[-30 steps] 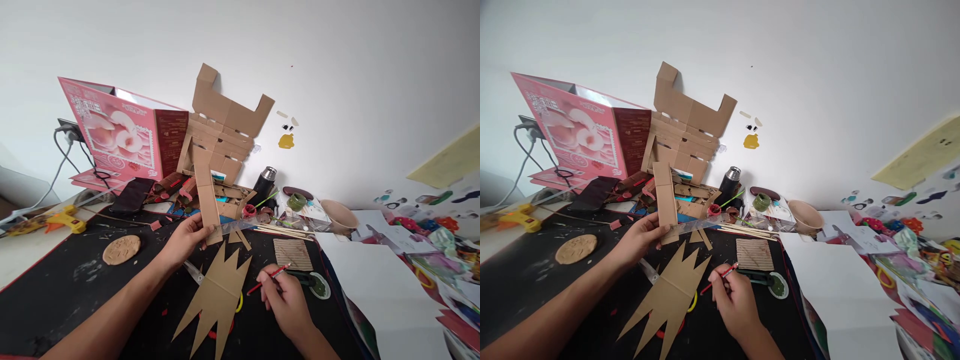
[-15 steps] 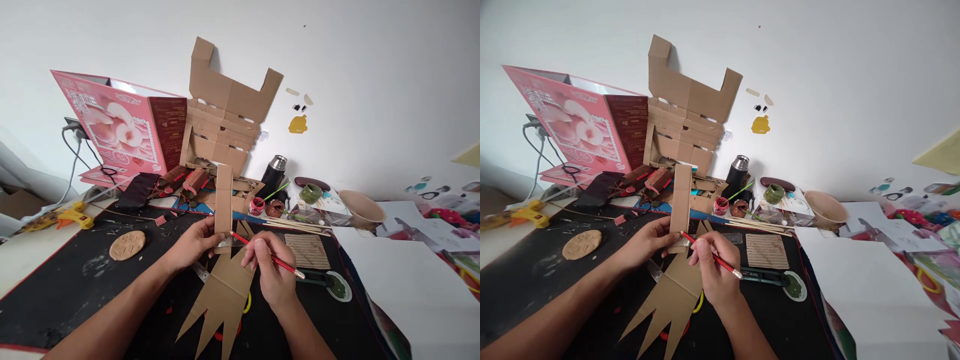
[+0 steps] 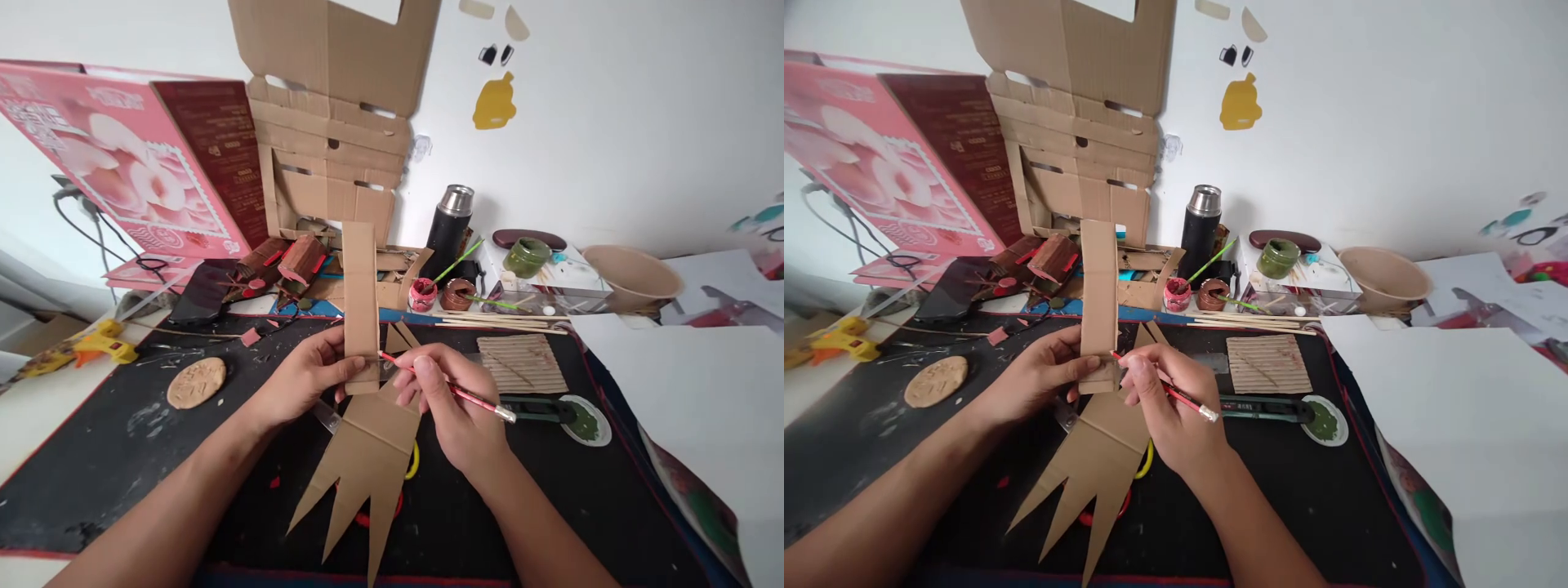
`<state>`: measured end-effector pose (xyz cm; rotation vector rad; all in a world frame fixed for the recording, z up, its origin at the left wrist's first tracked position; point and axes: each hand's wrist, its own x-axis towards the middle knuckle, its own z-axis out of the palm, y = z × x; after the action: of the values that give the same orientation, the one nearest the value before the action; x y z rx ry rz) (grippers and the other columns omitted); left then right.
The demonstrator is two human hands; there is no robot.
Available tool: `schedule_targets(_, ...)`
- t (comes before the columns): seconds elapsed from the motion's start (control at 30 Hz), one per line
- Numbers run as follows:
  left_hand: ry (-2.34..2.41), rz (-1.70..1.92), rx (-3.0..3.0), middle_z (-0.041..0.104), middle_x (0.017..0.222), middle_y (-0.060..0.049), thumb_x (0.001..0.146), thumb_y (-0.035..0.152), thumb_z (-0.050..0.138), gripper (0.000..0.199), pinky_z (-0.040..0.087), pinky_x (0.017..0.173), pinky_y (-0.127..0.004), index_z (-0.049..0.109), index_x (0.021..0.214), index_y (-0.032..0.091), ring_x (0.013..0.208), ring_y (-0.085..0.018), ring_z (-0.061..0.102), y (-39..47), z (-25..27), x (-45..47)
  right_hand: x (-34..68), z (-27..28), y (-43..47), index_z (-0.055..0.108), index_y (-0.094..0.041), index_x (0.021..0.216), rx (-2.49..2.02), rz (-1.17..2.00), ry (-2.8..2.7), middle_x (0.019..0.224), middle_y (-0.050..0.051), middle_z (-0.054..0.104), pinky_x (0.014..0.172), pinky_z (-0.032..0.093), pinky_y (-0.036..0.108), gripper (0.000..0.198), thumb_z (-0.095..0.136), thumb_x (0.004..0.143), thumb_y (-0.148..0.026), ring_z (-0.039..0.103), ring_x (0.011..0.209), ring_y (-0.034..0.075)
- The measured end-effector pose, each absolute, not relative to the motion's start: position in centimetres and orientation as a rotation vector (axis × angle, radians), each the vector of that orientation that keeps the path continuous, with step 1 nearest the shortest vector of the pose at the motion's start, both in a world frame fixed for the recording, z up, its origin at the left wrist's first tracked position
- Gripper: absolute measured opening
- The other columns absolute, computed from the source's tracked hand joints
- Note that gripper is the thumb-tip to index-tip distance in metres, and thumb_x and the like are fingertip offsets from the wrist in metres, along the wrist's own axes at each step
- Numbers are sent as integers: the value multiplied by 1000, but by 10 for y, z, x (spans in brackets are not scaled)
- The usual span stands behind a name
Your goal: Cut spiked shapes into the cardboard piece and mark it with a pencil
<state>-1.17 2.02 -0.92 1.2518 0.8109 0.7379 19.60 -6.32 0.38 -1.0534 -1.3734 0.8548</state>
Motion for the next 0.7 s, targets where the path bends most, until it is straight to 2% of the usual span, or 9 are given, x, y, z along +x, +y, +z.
schedule_targets(0.27,790,722,1237,75,95,-5,80,41,88,42,47,43,-21,75,113,18,60,-13,60,17,-9,-11,194,1,-62,72,-19,89,-1102,818,-1349,64,0,71,49,51,22,38,55,112,-45,68,54,13)
schedule_targets(0.7,740,692,1238,72,95,-4,84,39,86,40,50,44,-18,71,113,16,60,-10,58,16,-4,-10,193,0,-61,71,-19,86,-1135,822,-1352,61,1,71,50,52,23,39,55,112,-44,67,53,14)
